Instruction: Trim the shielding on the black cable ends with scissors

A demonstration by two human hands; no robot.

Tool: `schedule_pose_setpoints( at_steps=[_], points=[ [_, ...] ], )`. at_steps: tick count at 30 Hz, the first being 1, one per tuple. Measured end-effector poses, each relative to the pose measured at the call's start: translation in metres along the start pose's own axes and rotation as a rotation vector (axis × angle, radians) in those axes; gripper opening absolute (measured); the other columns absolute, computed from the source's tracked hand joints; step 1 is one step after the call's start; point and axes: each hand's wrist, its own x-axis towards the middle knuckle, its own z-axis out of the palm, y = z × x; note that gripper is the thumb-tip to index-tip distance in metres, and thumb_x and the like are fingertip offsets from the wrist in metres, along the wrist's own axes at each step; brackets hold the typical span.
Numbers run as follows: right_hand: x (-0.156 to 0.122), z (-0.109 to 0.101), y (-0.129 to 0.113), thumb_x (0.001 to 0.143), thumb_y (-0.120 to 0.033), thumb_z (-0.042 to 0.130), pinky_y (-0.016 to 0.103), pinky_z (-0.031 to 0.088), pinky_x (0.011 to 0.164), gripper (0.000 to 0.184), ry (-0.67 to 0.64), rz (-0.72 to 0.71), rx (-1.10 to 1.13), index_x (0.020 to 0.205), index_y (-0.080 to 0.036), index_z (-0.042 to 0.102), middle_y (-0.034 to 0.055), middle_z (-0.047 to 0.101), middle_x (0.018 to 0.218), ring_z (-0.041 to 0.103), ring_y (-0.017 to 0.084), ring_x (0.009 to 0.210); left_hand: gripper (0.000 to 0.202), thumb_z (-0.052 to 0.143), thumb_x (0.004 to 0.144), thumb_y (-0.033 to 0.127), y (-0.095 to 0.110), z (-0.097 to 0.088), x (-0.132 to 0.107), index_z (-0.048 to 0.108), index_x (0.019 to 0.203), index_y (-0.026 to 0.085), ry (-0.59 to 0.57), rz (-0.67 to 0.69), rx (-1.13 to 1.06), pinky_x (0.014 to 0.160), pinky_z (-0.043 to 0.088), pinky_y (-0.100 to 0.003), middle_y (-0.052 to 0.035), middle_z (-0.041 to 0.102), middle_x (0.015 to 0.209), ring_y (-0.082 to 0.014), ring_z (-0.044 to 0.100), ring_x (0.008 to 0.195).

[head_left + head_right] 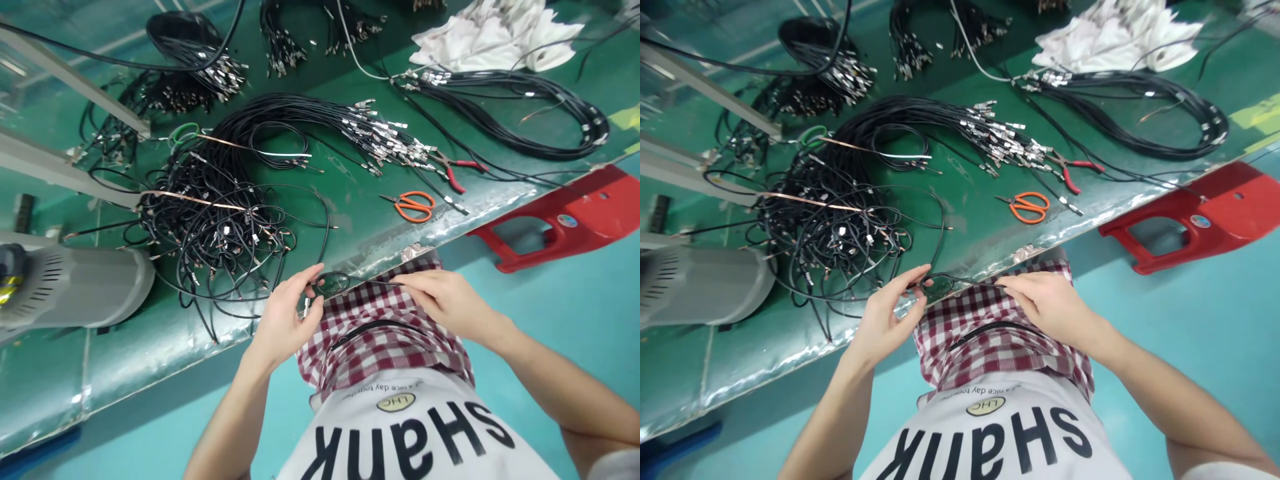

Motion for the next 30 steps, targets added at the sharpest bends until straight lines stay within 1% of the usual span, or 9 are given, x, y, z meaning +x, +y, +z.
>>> schedule_pose_setpoints(
  at_steps=[3,5,7,10,15,20,22,26,30],
  points=[
    [0.0,0.001,-0.001,0.106,-0.026,0.04,0.035,0.045,0.08,0.034,0.015,-0.062,-0.162,0.129,-0.02,0.065,0.0044,0.074,0.104,0.066,0.02,0.089,0.029,0.057,0.095,0.033,0.001,-0.004,0.004,0.067,0.121,0.026,-0.017,-0.099,-0.096,0.09,0.052,-0.026,-0.0023,0.07,0.113,-0.0132,0.066,0.099],
    [0.0,0.001,-0.007,0.105,-0.025,0.04,0.036,0.043,0.076,0.034,0.007,-0.075,-0.281,0.127,-0.019,0.065,0.0058,0.075,0.099,0.066,0.021,0.084,0.023,0.057,0.095,0.036,0.0,-0.002,0.008,0.071,0.11,0.025,-0.01,-0.112,-0.117,0.089,0.051,-0.025,-0.0013,0.071,0.111,-0.0127,0.066,0.099],
    [0.001,0.002,-0.016,0.104,-0.024,0.042,0.035,0.038,0.071,0.032,-0.017,-0.062,-0.365,0.123,-0.018,0.066,0.0066,0.075,0.094,0.066,0.02,0.078,0.023,0.057,0.095,0.036,0.001,0.003,0.01,0.071,0.111,0.026,-0.014,-0.08,-0.113,0.091,0.051,-0.026,-0.0008,0.071,0.112,-0.0128,0.065,0.102],
    [0.003,0.005,-0.028,0.101,-0.023,0.044,0.034,0.029,0.061,0.026,-0.076,-0.003,-0.408,0.108,-0.019,0.069,0.0038,0.072,0.075,0.062,0.017,0.063,0.025,0.054,0.097,0.032,0.002,0.009,0.012,0.071,0.115,0.026,0.0,0.008,-0.058,0.095,0.05,-0.029,-0.0014,0.072,0.113,-0.0137,0.066,0.105],
    [0.011,0.011,-0.039,0.101,-0.027,0.043,0.035,0.019,0.058,0.025,-0.145,0.077,-0.351,0.093,-0.02,0.066,0.0009,0.066,0.066,0.057,0.016,0.055,0.024,0.055,0.097,0.024,0.001,0.012,0.013,0.071,0.113,0.02,0.106,0.177,0.049,0.1,0.05,-0.032,-0.0039,0.074,0.112,-0.0152,0.067,0.108],
    [0.019,0.013,-0.048,0.105,-0.031,0.038,0.032,0.026,0.06,0.03,-0.213,0.107,-0.02,0.091,-0.021,0.063,-0.0013,0.066,0.069,0.057,0.014,0.06,0.025,0.054,0.096,0.021,0.001,0.012,0.015,0.071,0.115,0.021,0.148,0.22,0.026,0.097,0.051,-0.031,-0.0058,0.072,0.114,-0.015,0.066,0.109],
    [0.023,0.017,-0.052,0.105,-0.03,0.039,0.031,0.029,0.062,0.029,-0.196,0.114,0.046,0.094,-0.021,0.064,-0.001,0.068,0.072,0.058,0.013,0.061,0.025,0.054,0.096,0.022,0.002,0.015,0.017,0.071,0.115,0.021,0.139,0.236,0.022,0.098,0.051,-0.032,-0.0069,0.07,0.115,-0.0155,0.065,0.11],
    [0.036,0.03,-0.056,0.106,-0.031,0.037,0.031,0.03,0.063,0.032,-0.114,0.11,0.01,0.1,-0.02,0.066,0.002,0.07,0.074,0.06,0.015,0.063,0.026,0.054,0.096,0.021,0.004,0.024,0.02,0.072,0.115,0.022,0.117,0.252,0.002,0.093,0.05,-0.03,-0.008,0.066,0.111,-0.0142,0.062,0.104],
    [0.046,0.04,-0.055,0.105,-0.03,0.039,0.031,0.032,0.063,0.03,-0.071,0.101,0.024,0.108,-0.019,0.066,0.0041,0.071,0.077,0.062,0.017,0.064,0.027,0.055,0.096,0.022,0.007,0.021,0.021,0.073,0.115,0.023,0.11,0.225,-0.031,0.088,0.049,-0.029,-0.0086,0.058,0.106,-0.0139,0.057,0.1]
  ],
)
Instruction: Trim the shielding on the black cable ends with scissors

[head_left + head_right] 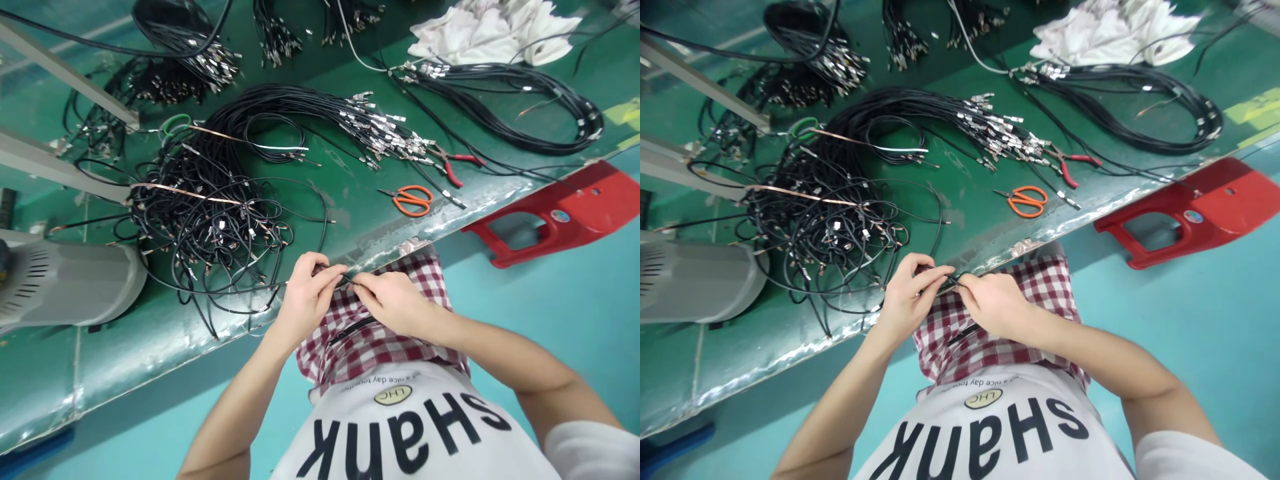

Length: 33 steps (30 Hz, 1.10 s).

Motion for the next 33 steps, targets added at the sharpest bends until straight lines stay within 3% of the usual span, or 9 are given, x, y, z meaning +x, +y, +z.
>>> schedule_pose_setpoints(
  at_steps=[5,8,11,14,20,24,27,30,33],
  points=[
    [0.006,-0.001,0.003,0.104,-0.033,0.046,0.026,0.039,0.059,0.025,0.002,0.039,0.458,0.121,-0.02,0.057,-0.0024,0.065,0.069,0.056,0.013,0.057,0.034,0.046,0.1,0.024,0.001,-0.015,0.001,0.065,0.128,0.023,-0.036,-0.195,-0.294,0.09,0.053,-0.026,-0.0072,0.065,0.114,-0.0112,0.064,0.098],
    [0.011,0.0,0.003,0.102,-0.036,0.05,0.024,0.043,0.059,0.033,0.04,-0.008,0.577,0.13,-0.021,0.056,-0.0001,0.068,0.085,0.055,0.011,0.059,0.028,0.055,0.096,0.029,-0.001,-0.015,0.0,0.068,0.12,0.019,0.02,-0.303,-0.409,0.089,0.057,-0.026,-0.007,0.069,0.113,-0.0123,0.069,0.095],
    [0.017,0.002,0.003,0.1,-0.033,0.055,0.026,0.047,0.068,0.022,0.164,-0.078,0.462,0.108,-0.02,0.072,0.0033,0.071,0.095,0.061,0.014,0.074,0.03,0.061,0.092,0.03,0.0,-0.007,-0.001,0.066,0.118,0.017,0.09,-0.371,-0.512,0.089,0.06,-0.028,-0.0079,0.07,0.107,-0.0144,0.071,0.095],
    [0.019,0.001,0.006,0.099,-0.031,0.058,0.03,0.048,0.081,0.02,0.26,-0.113,0.364,0.097,-0.02,0.075,0.0033,0.073,0.096,0.066,0.017,0.087,0.033,0.065,0.089,0.03,0.002,-0.002,0.0,0.063,0.119,0.015,0.216,-0.433,-0.573,0.088,0.062,-0.03,-0.008,0.071,0.101,-0.0141,0.072,0.09],
    [0.015,0.006,0.016,0.099,-0.033,0.057,0.032,0.049,0.082,0.02,0.36,-0.236,0.278,0.095,-0.02,0.071,0.0048,0.074,0.096,0.068,0.018,0.088,0.03,0.071,0.082,0.022,-0.003,-0.016,0.01,0.06,0.109,0.015,0.688,-0.462,-0.674,0.077,0.06,-0.031,-0.003,0.066,0.09,-0.0135,0.069,0.081],
    [0.014,0.019,0.014,0.1,-0.033,0.053,0.027,0.049,0.074,0.019,0.326,-0.207,0.3,0.097,-0.019,0.066,0.0045,0.07,0.09,0.065,0.014,0.079,0.027,0.069,0.078,0.012,-0.01,-0.029,0.021,0.059,0.102,0.019,0.706,-0.496,-1.073,0.065,0.05,-0.022,0.0,0.06,0.085,-0.0079,0.058,0.074],
    [0.016,0.023,0.016,0.102,-0.033,0.05,0.026,0.047,0.073,0.021,0.373,-0.24,0.165,0.098,-0.019,0.065,0.003,0.07,0.09,0.065,0.014,0.079,0.029,0.067,0.074,0.006,-0.012,-0.035,0.029,0.058,0.098,0.019,0.732,-0.59,-1.282,0.061,0.045,-0.016,0.0009,0.057,0.085,-0.0038,0.049,0.068],
    [0.02,0.026,0.024,0.101,-0.036,0.05,0.027,0.044,0.069,0.024,0.451,-0.393,-0.071,0.095,-0.02,0.067,0.0007,0.072,0.09,0.065,0.012,0.076,0.037,0.065,0.067,0.0,-0.013,-0.036,0.036,0.058,0.1,0.017,0.795,-0.646,-1.383,0.059,0.043,-0.013,0.0016,0.052,0.081,-0.0022,0.044,0.064],
    [0.027,0.032,0.034,0.098,-0.041,0.052,0.024,0.041,0.059,0.027,0.499,-0.497,-0.132,0.089,-0.022,0.069,-0.0036,0.073,0.085,0.061,0.008,0.063,0.041,0.065,0.064,0.0,-0.011,-0.037,0.038,0.056,0.101,0.016,0.773,-0.638,-1.343,0.06,0.042,-0.012,0.0028,0.049,0.078,-0.0017,0.042,0.064]
  ],
)
